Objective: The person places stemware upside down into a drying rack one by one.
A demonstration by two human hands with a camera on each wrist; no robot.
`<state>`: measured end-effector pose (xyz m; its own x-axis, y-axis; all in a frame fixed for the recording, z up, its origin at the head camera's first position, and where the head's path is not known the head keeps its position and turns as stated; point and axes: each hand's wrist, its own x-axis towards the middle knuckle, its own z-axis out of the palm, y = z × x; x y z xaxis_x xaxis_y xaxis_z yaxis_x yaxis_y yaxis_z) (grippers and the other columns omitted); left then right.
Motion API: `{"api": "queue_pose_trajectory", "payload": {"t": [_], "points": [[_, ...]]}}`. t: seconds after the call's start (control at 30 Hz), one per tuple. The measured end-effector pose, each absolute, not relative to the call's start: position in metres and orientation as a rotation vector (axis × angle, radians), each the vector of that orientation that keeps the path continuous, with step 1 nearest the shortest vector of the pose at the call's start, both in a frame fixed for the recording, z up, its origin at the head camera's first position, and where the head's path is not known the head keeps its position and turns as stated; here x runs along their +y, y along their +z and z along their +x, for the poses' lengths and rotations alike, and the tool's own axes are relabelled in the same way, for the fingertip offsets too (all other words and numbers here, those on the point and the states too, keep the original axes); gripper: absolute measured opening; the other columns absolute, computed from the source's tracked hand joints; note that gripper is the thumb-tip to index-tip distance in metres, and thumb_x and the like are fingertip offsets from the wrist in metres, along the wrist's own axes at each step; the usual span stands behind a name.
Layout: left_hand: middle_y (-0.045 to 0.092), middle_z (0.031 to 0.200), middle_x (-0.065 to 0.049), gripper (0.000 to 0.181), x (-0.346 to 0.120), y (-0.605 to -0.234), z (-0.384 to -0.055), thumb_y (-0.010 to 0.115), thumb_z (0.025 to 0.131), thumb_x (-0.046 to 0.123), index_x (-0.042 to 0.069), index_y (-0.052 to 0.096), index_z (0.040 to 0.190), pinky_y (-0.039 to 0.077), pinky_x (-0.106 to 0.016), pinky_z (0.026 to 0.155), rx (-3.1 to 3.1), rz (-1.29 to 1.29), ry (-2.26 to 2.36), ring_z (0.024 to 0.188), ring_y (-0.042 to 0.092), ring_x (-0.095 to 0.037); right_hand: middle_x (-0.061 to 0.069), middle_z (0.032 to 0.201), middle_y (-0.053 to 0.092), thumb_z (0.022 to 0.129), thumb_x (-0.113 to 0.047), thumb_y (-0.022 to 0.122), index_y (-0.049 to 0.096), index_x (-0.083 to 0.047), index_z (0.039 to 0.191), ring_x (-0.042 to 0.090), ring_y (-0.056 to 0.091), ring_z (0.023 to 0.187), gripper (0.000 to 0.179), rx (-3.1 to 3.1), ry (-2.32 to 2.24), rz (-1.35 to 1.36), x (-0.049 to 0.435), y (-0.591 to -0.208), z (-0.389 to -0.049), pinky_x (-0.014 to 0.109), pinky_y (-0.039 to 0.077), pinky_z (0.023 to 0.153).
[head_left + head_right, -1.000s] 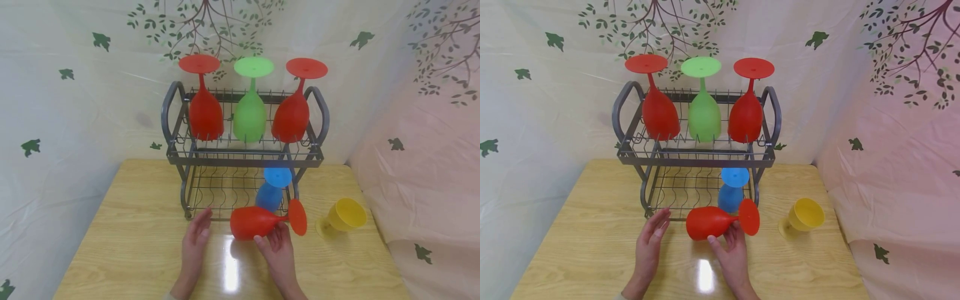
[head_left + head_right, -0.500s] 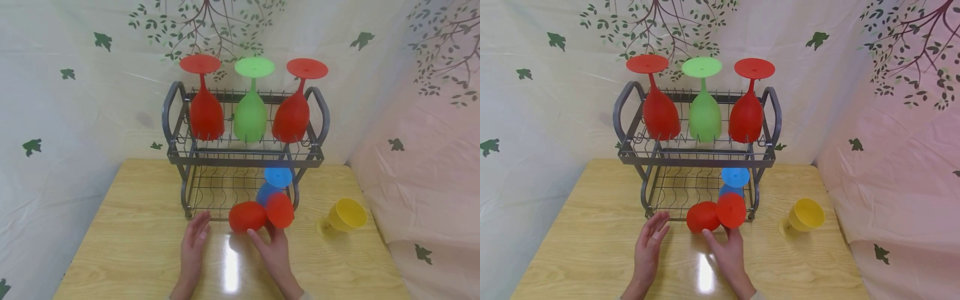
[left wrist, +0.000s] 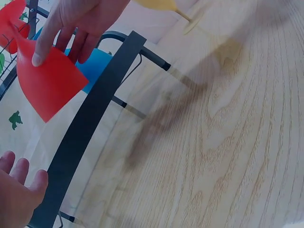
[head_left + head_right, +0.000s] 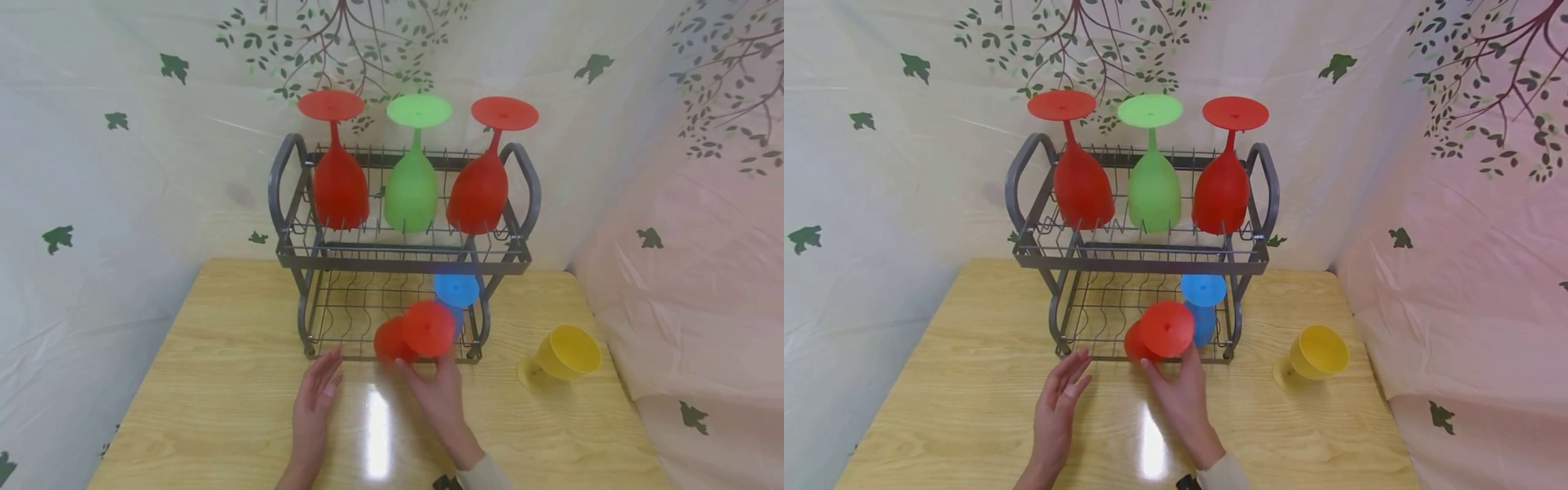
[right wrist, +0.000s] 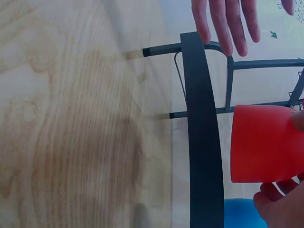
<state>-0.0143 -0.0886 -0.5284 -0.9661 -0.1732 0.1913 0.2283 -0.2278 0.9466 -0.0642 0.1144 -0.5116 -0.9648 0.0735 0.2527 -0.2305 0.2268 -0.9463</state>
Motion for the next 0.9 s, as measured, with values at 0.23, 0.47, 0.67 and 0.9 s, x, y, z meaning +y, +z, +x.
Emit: {"api": "queue_pose_trajectory", "payload": {"t": [0.23,0.47,0.67,0.9], "points": [[0.047,0.151,-0.027,0.046,-0.091,-0.532,-0.013,0.045,0.102,-0.009,-0.012,0.04,0.148,0.043,-0.034,0.112,-1.79,-0.055,-2.266,0.139,0.052,-0.021,-0.009,0.145,0.058,0.082,-0.006,0.085,0.049,-0.026,0.148,0.019,0.053,0.134,0.078,-2.316,1.704,0.251,0.111,-0.514,-0.08,0.055,0.047,0.107],[0.047,0.152,-0.028,0.047,-0.092,-0.533,-0.012,0.044,0.101,-0.01,-0.011,0.041,0.148,0.043,-0.033,0.112,-1.815,-0.027,-2.255,0.139,0.052,-0.021,-0.004,0.145,0.058,0.085,-0.008,0.083,0.05,-0.019,0.147,0.021,0.055,0.133,0.072,-2.38,1.646,0.228,0.108,-0.513,-0.093,0.052,0.049,0.108],[0.048,0.151,-0.025,0.048,-0.091,-0.534,-0.011,0.044,0.1,-0.012,-0.012,0.041,0.147,0.043,-0.034,0.112,-1.819,-0.011,-2.263,0.139,0.052,-0.02,-0.006,0.15,0.054,0.087,-0.011,0.083,0.049,-0.022,0.148,0.021,0.05,0.139,0.071,-2.437,1.628,0.192,0.104,-0.515,-0.102,0.051,0.045,0.112],[0.05,0.151,-0.023,0.047,-0.092,-0.536,-0.01,0.046,0.1,-0.01,-0.012,0.042,0.147,0.044,-0.032,0.111,-1.833,-0.011,-2.251,0.138,0.052,-0.019,-0.001,0.15,0.054,0.085,-0.008,0.083,0.049,-0.02,0.147,0.025,0.052,0.137,0.071,-2.504,1.591,0.149,0.1,-0.517,-0.107,0.054,0.047,0.11]]}}
